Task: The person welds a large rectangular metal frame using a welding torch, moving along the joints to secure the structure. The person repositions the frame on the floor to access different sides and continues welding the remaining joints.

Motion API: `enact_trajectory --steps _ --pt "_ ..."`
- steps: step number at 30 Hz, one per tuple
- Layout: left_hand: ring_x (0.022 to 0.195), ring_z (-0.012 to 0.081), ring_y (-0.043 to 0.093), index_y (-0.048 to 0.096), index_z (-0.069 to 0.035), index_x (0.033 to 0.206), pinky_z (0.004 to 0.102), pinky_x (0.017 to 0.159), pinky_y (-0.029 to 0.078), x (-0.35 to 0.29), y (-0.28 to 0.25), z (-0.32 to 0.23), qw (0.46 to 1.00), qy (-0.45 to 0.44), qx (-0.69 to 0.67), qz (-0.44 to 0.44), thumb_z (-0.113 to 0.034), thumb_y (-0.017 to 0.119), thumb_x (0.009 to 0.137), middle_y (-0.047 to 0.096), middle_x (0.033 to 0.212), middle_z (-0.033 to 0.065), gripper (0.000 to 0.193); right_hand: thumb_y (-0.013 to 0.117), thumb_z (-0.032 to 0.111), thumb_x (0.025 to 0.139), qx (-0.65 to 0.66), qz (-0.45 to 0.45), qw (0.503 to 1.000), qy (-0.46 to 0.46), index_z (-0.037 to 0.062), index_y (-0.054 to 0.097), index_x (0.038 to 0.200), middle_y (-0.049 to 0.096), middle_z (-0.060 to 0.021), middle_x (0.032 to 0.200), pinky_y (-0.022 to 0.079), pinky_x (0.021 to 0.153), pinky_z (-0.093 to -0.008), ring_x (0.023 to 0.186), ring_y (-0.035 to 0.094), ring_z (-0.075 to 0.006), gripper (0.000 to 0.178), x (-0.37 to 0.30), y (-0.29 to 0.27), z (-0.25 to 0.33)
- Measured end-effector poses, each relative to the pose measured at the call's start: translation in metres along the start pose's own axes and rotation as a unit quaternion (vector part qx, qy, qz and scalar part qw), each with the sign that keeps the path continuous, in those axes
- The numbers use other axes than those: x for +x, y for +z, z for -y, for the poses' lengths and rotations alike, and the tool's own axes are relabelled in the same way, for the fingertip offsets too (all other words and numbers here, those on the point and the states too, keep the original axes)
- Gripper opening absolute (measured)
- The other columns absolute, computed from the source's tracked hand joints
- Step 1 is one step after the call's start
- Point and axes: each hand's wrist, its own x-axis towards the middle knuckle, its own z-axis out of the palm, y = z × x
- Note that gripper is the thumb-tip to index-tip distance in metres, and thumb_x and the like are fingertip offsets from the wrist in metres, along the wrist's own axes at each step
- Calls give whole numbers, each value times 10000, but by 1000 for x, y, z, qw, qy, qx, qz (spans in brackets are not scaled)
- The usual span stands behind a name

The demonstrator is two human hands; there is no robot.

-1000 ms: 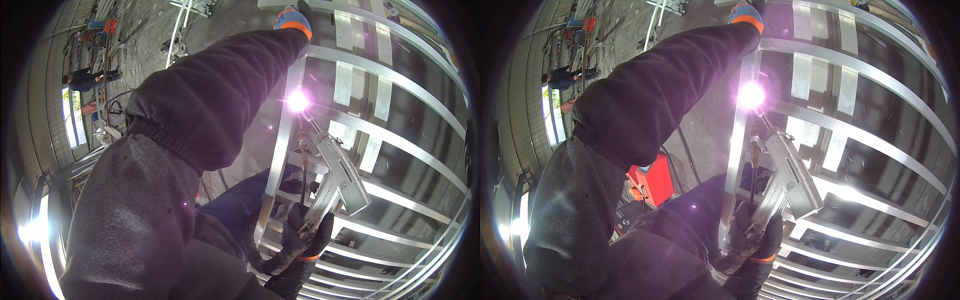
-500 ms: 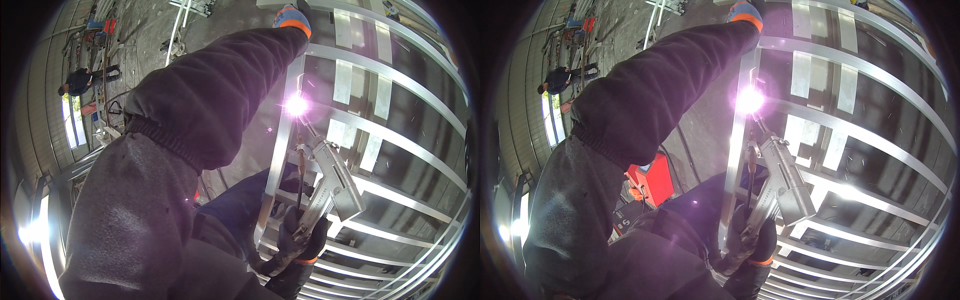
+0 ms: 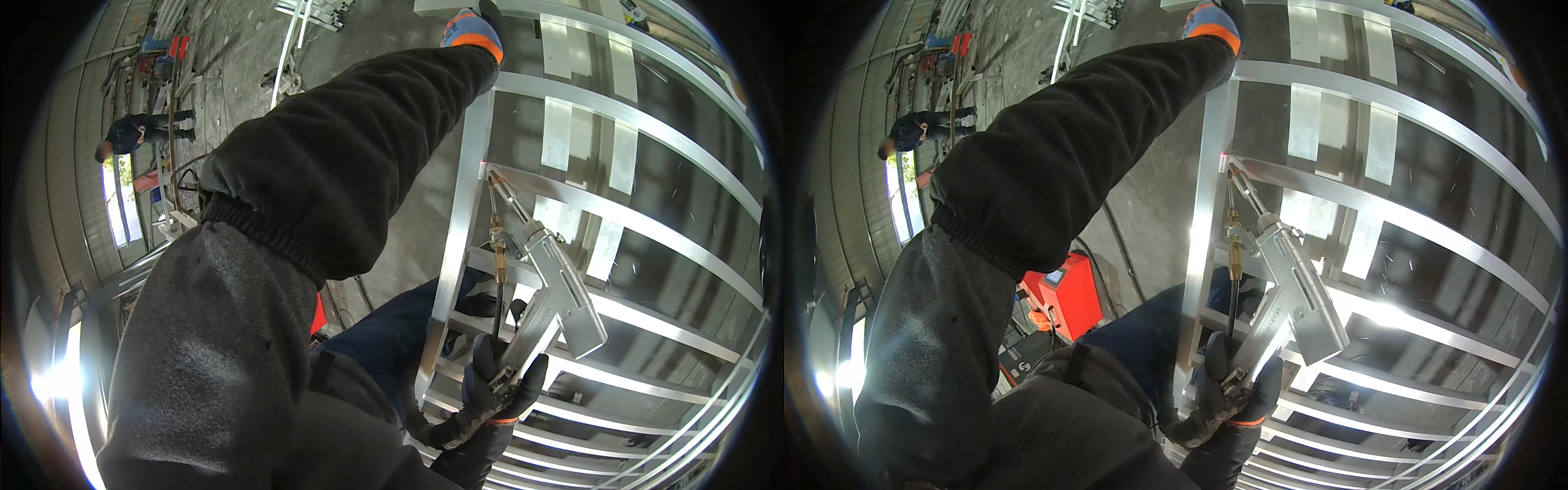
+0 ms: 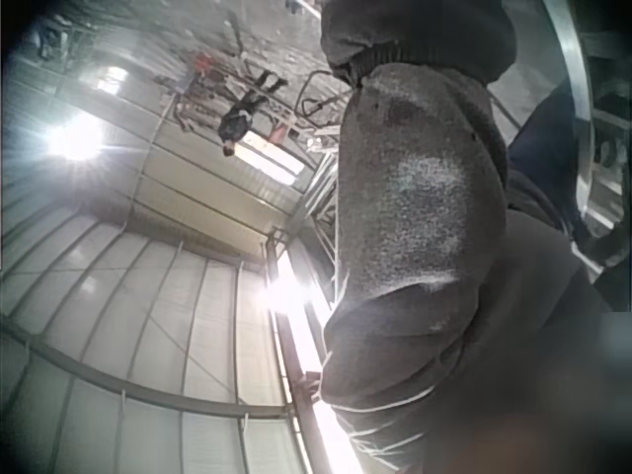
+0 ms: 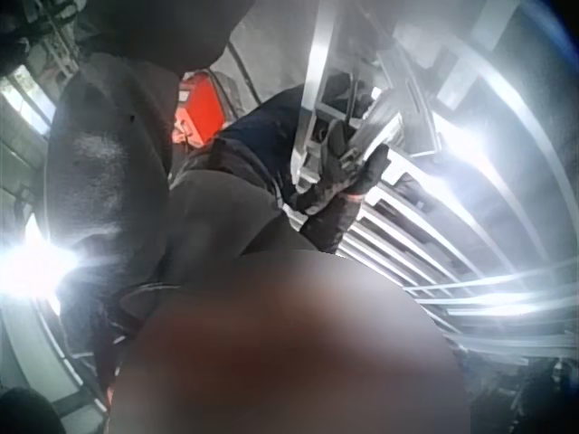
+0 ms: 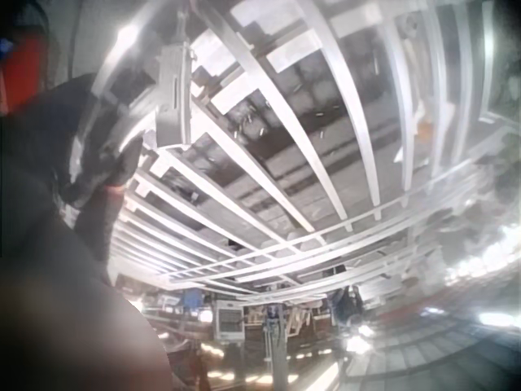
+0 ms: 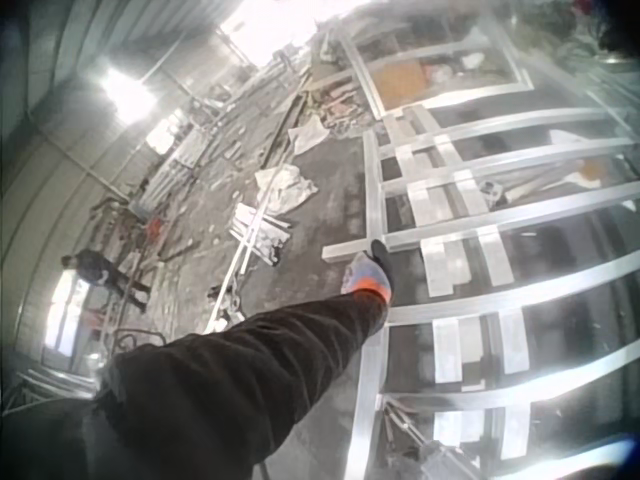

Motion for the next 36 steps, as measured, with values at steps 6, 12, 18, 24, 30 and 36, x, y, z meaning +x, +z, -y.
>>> enact_trajectory --steps 6,12,18,24,30,36 --pt "838 373 742 704 -30 875 435 724 585 3 0 6 999 35 11 19 -471 529 1007 741 818 168 492 832 46 839 131 27 990 42 -20 659 1154 736 -142 933 568 711 -334 809 717 -202 366 3 -2 -1" --pt "862 369 742 707 -30 862 426 728 585 6 3 6 996 79 37 -4 -413 560 984 743 841 176 427 670 376 957 264 178 941 111 -61 597 1247 719 -178 957 522 594 -284 685 644 -186 530 -1 13 13" --pt "860 369 740 708 -31 865 425 726 584 -6 -14 -15 999 16 -21 -19 -410 554 985 744 847 179 426 452 740 971 78 143 987 0 -124 518 1295 640 -138 922 340 344 -237 416 433 -118 925 -5 27 14" --pt "856 369 740 708 -31 868 426 725 584 -7 -18 -18 999 19 -20 -20 -419 545 990 745 850 179 438 493 711 957 222 299 923 100 7 505 829 457 -44 616 316 367 -261 415 438 -133 715 -8 46 36" --pt "853 369 739 708 -30 871 427 724 584 -4 -17 -18 1000 20 -17 -16 -427 535 994 746 852 180 450 513 734 937 223 231 940 112 -20 526 860 514 -67 598 331 373 -257 416 466 -139 758 -12 50 36" --pt "850 370 738 708 -30 875 428 723 583 -4 -17 -18 1000 20 -15 -14 -436 526 998 747 854 180 462 521 737 930 184 279 939 85 -33 542 888 528 -69 616 349 392 -250 444 484 -142 772 -10 44 37"
